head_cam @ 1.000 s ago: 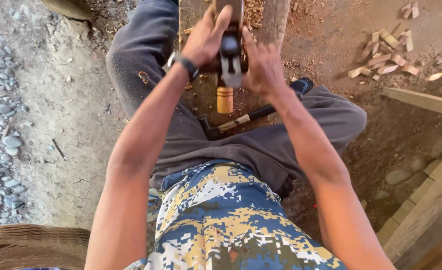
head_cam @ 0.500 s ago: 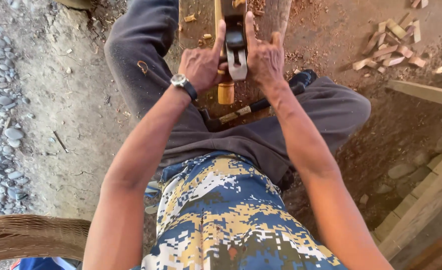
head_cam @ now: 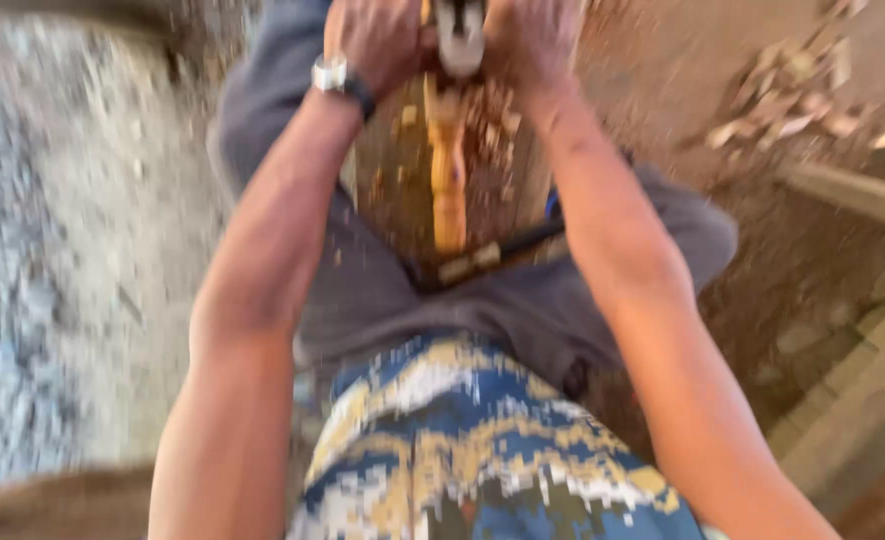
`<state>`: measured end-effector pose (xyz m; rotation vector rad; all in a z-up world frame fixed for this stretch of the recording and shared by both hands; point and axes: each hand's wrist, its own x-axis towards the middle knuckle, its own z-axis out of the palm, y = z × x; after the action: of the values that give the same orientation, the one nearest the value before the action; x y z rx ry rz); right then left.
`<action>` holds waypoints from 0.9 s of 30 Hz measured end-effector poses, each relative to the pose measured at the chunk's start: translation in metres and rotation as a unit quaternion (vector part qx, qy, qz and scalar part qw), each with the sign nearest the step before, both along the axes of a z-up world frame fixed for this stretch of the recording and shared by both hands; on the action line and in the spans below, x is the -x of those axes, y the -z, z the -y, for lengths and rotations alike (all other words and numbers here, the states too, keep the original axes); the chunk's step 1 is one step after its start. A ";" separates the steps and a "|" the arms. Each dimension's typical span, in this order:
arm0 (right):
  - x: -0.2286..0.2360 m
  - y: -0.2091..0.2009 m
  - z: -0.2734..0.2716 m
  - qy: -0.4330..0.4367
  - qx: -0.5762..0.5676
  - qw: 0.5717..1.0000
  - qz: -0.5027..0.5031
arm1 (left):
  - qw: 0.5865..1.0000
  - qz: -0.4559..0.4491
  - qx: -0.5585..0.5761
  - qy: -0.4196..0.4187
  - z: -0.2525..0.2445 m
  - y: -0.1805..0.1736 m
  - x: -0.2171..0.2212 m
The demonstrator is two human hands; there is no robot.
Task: Using a hand plane to shape a wooden furniture leg and a hammer for adjustments.
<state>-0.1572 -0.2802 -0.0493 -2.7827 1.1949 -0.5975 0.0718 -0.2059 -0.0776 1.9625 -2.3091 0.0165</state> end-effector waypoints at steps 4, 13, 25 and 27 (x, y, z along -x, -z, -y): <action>-0.001 0.025 0.019 0.008 -0.043 0.993 -0.114 | 0.998 -0.009 -0.058 -0.013 0.010 -0.003 -0.004; 0.051 0.033 -0.108 0.007 -0.105 0.989 -0.100 | 0.960 -0.075 -0.269 -0.030 -0.099 -0.044 0.049; 0.027 0.020 -0.036 0.026 -0.105 0.986 -0.123 | 0.966 -0.057 -0.252 -0.014 -0.023 -0.040 0.024; 0.015 0.024 -0.002 0.032 -0.056 0.995 -0.079 | 0.979 -0.011 -0.202 0.001 0.009 -0.024 0.012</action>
<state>-0.1719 -0.2781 -0.0735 -2.7496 1.3065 -0.3070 0.0597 -0.2151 -0.0532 2.1157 -2.4503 -0.5099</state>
